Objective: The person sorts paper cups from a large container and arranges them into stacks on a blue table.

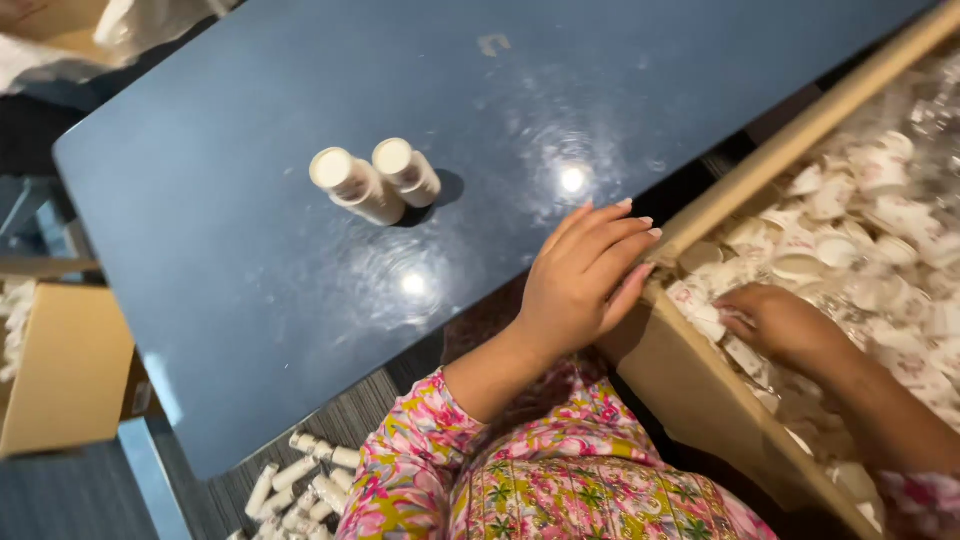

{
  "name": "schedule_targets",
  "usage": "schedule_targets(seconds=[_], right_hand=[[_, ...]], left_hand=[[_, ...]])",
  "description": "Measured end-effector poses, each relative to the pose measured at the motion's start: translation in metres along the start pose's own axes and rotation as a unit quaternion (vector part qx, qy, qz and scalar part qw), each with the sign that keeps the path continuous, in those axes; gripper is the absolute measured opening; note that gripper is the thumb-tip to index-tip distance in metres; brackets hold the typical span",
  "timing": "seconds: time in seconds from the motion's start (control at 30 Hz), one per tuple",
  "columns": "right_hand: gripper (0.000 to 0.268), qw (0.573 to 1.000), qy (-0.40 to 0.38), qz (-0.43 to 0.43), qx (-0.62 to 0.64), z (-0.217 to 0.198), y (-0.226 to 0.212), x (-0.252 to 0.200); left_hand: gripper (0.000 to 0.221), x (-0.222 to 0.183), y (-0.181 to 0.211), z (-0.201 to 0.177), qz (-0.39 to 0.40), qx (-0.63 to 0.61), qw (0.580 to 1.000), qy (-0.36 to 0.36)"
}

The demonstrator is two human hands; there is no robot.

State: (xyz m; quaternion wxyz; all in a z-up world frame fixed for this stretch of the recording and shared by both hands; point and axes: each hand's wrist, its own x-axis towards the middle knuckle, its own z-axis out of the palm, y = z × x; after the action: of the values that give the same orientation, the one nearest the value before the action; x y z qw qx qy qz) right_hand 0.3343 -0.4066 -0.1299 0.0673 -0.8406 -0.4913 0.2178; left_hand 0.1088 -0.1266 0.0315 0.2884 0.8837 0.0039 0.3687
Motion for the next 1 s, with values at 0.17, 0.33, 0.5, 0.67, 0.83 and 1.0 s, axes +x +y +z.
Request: schedule_targets(seconds=[0.17,0.33,0.5,0.67,0.83,1.0], right_hand=[[0.031,0.955,-0.194,0.209,-0.088,-0.090,-0.085,-0.013],[0.021,0.987,0.109,0.042,-0.111,-0.069,-0.076,-0.017],[0.021,0.988,0.148,-0.023,0.024,-0.046,-0.083,0.018],[0.043,0.968,0.205,-0.004,0.146,-0.027,-0.060,0.032],[0.040,0.883,0.236,0.124,0.387,-0.020,-0.047,0.038],[0.047,0.947,0.191,0.185,0.182,-0.051,-0.080,0.037]], left_hand=[[0.047,0.037,0.031,0.036,-0.061,-0.230,0.970,-0.048],[0.060,0.052,0.028,0.086,-0.114,-0.361,0.915,-0.138],[0.072,0.045,0.021,0.102,-0.099,-0.234,0.951,-0.173],[0.071,0.044,0.021,0.099,-0.107,-0.213,0.954,-0.182],[0.073,0.043,0.019,0.100,-0.090,-0.207,0.957,-0.183],[0.071,0.047,0.022,0.095,-0.111,-0.197,0.952,-0.208]])
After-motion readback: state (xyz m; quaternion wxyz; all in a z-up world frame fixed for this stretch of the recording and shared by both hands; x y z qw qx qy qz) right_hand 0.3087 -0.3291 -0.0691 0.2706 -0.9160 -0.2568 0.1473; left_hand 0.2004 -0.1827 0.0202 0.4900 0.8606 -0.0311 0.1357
